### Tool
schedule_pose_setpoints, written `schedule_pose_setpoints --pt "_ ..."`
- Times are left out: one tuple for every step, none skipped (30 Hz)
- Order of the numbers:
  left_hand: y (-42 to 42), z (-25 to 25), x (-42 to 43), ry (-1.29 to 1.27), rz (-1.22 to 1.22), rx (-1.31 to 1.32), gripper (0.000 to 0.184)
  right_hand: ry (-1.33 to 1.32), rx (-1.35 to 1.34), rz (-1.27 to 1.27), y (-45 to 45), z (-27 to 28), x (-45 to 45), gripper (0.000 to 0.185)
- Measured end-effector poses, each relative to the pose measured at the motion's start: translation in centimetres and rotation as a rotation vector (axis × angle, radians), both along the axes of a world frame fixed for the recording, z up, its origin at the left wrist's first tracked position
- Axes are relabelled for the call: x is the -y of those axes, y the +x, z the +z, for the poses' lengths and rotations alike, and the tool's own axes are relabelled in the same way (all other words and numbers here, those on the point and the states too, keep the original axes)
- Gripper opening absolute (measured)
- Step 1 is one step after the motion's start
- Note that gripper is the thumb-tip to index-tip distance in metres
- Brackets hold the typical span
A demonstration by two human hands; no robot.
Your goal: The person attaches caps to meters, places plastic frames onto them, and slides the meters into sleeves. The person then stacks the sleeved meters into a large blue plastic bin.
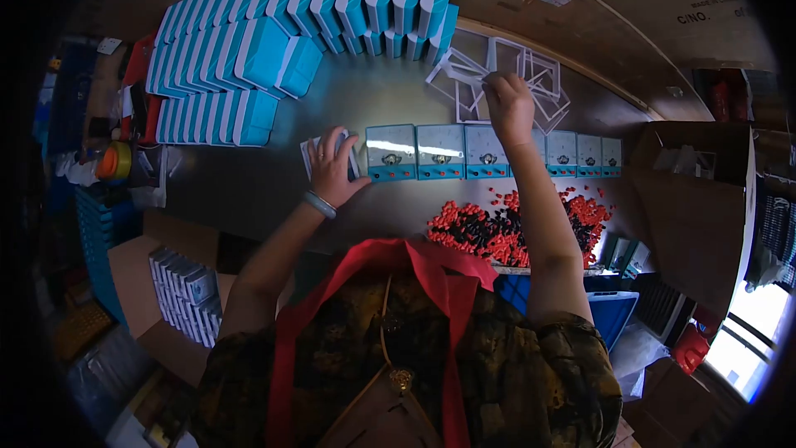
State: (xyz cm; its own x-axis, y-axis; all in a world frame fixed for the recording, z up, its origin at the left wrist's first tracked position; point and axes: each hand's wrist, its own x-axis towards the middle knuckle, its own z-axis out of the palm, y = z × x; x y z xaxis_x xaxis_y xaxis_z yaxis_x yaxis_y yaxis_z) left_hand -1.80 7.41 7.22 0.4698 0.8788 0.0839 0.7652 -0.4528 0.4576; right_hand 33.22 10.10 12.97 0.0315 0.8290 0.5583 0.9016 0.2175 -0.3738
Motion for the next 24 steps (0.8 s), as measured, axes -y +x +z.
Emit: schedule_pose_setpoints --pt "0.1 -0.1 0.3 0.042 -0.037 0.085 0.067 -0.04 -0.124 -0.021 -1.1 0.9 0.7 0.01" --pt "0.6 0.5 0.6 0.098 -0.105 0.121 0.047 -0.072 -0.243 -0.043 -2.1 1.6 1.0 0.01" --pt "1.3 0.2 1.0 0.073 -0.137 0.105 0.041 -0.085 -0.316 -0.018 -3.3 2.4 1.2 0.009" --pt "2.0 -0.6 1.6 0.047 -0.169 0.089 0.036 -0.095 -0.322 -0.014 -3.5 1.9 1.2 0.009" --pt "2.6 -1.5 2.0 0.101 -0.183 0.074 0.032 -0.204 -0.39 -0.052 -3.6 1.0 1.1 0.01" --pt "3.1 -1.9 2.2 0.125 -0.177 0.077 0.031 -0.313 -0.457 -0.092 -3.9 0.7 1.1 0.011" --pt "3.5 -2.3 2.3 0.151 -0.174 0.081 0.03 -0.33 -0.489 -0.069 -3.9 0.5 1.3 0.015" --pt "3.9 -2.7 2.6 0.158 -0.144 0.111 0.025 -0.334 -0.491 -0.07 -3.9 0.5 1.4 0.015" --pt "4.3 -3.1 2.9 0.153 -0.145 0.11 0.025 -0.44 -0.553 -0.084 -3.8 0.5 1.5 0.017" --pt "4.7 -3.6 3.2 0.163 -0.127 0.108 0.024 -0.545 -0.614 -0.098 -3.6 0.4 1.7 0.02" --pt "5.0 -3.9 3.3 0.177 -0.109 0.107 0.023 -0.545 -0.616 -0.099 -3.3 -0.1 1.9 0.02" --pt "5.3 -4.0 3.5 0.185 -0.096 0.085 0.02 -0.548 -0.616 -0.129 -3.2 -0.7 1.9 0.022" --pt "5.2 -4.1 3.6 0.185 -0.098 0.085 0.02 -0.551 -0.617 -0.16 -2.9 -1.1 2.0 0.024" --pt "5.2 -4.2 3.7 0.178 -0.084 0.128 0.019 -0.551 -0.618 -0.163 -2.5 -1.5 2.1 0.024" --pt "5.2 -3.6 3.7 0.173 -0.07 0.172 0.018 -0.577 -0.623 -0.179 -2.3 -1.5 2.1 0.024" --pt "5.4 -3.1 3.8 0.172 -0.075 0.172 0.018 -0.601 -0.628 -0.196 -2.2 -1.5 2.0 0.025" --pt "5.7 -2.5 3.8 0.151 -0.064 0.208 0.016 -0.599 -0.629 -0.199 -2.1 -1.7 1.8 0.025" --pt "6.0 -2.0 4.0 0.127 -0.049 0.244 0.015 -0.598 -0.645 -0.195 -2.2 -2.0 1.7 0.024" --pt "6.4 -2.2 4.0 0.125 -0.049 0.243 0.015 -0.598 -0.662 -0.19 -2.3 -2.3 1.6 0.022" --pt "6.8 -2.7 3.7 0.141 -0.074 0.2 0.016 -0.594 -0.663 -0.19 -2.3 -2.4 1.5 0.022" --pt "7.3 -3.0 3.4 0.156 -0.1 0.157 0.017 -0.614 -0.668 -0.175 -2.4 -2.5 1.4 0.022" --pt "7.5 -3.4 3.3 0.182 -0.112 0.116 0.021 -0.636 -0.672 -0.16 -2.4 -2.4 1.4 0.022" --pt "7.4 -3.6 3.5 0.185 -0.112 0.117 0.021 -0.634 -0.671 -0.16 -2.5 -2.6 1.3 0.022" --pt "7.1 -2.9 3.7 0.18 -0.073 0.217 0.025 -0.665 -0.644 -0.151 -2.5 -3.1 1.2 0.023"
